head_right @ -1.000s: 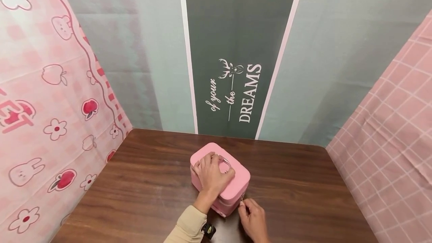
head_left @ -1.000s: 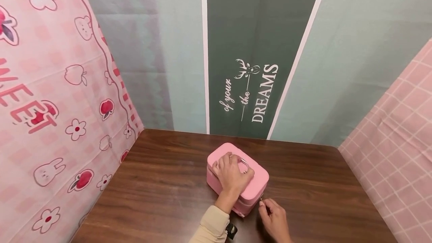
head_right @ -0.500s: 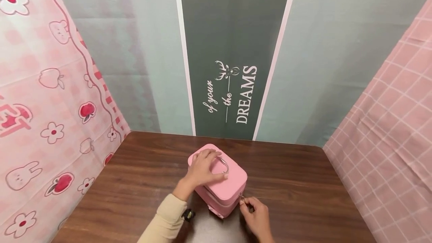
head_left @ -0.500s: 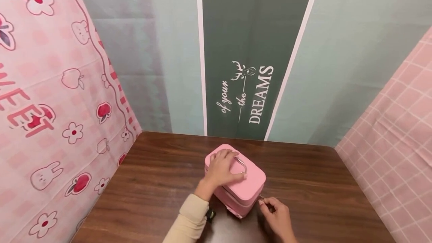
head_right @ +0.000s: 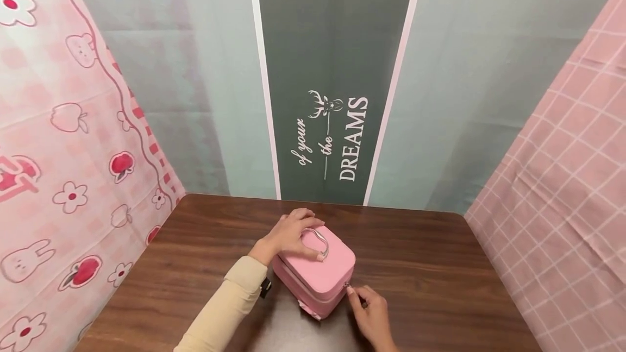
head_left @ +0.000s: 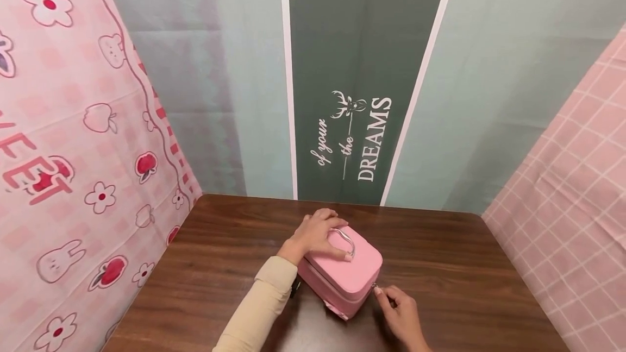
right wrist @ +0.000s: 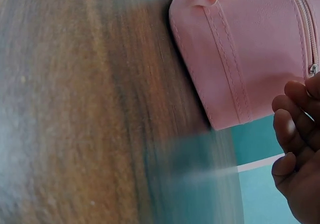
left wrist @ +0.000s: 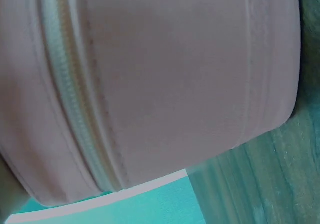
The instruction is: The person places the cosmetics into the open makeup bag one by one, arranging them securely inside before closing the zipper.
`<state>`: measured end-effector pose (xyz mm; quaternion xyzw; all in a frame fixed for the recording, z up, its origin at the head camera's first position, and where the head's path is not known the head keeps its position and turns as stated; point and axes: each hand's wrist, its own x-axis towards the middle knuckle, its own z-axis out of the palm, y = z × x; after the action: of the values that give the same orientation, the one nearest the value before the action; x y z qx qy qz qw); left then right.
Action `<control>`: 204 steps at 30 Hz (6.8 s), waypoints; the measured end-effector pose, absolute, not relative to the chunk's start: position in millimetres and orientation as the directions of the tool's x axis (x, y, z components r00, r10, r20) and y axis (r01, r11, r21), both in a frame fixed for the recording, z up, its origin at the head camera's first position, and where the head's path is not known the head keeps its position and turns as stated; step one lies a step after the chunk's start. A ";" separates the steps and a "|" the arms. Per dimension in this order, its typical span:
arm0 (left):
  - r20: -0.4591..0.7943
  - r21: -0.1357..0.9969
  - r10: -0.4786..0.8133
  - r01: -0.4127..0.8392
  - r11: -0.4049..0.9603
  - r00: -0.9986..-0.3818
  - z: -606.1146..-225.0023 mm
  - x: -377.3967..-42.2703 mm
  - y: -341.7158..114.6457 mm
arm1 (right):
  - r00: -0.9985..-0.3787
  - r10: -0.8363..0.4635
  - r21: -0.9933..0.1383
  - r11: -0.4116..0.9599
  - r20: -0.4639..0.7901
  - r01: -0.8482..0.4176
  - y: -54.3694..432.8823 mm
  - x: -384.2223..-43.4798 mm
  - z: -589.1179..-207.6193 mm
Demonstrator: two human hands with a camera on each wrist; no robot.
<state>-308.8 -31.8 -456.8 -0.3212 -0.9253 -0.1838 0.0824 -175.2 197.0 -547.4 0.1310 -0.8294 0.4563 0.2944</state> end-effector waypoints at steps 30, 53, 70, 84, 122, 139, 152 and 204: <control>0.266 0.084 0.091 0.117 0.990 -0.960 -451.2 -273.0 16.5 | -0.773 0.133 -0.667 0.609 0.620 -0.430 197.9 -175.7 -540.7; 0.390 0.244 0.496 0.606 0.757 -0.776 -458.1 -285.8 -35.1 | -0.829 0.158 -0.707 0.620 0.536 -0.339 202.8 -173.8 -547.9; 0.461 0.391 0.300 0.495 0.776 -0.835 -466.6 -279.5 -32.2 | -0.814 0.186 -0.704 0.628 0.550 -0.332 203.6 -179.1 -545.7; 0.478 0.522 -0.100 0.190 0.832 -0.872 -470.9 -249.0 -13.0 | -0.711 0.008 -0.571 0.602 0.704 -0.559 166.8 -184.9 -545.4; 0.457 0.469 0.261 0.480 0.742 -0.850 -460.0 -277.6 -29.0 | -0.786 0.024 -0.659 0.561 0.618 -0.501 164.5 -188.3 -547.3; 0.326 0.441 0.048 0.197 0.875 -0.944 -445.2 -263.6 -11.7 | -0.808 0.092 -0.688 0.585 0.582 -0.429 167.6 -190.3 -539.2; 0.221 0.510 -0.094 0.033 0.860 -0.971 -443.4 -254.6 2.8 | -0.815 0.112 -0.712 0.564 0.569 -0.419 174.0 -158.9 -542.0; 0.198 0.153 0.325 0.356 0.922 -0.925 -440.9 -297.7 -10.0 | -0.792 0.147 -0.666 0.643 0.593 -0.379 199.8 -177.2 -533.5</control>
<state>-297.7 -10.0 -440.9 -0.1744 -0.9766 -0.0936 0.0847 -177.2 199.8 -533.5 0.0684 -0.8497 0.4171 0.3153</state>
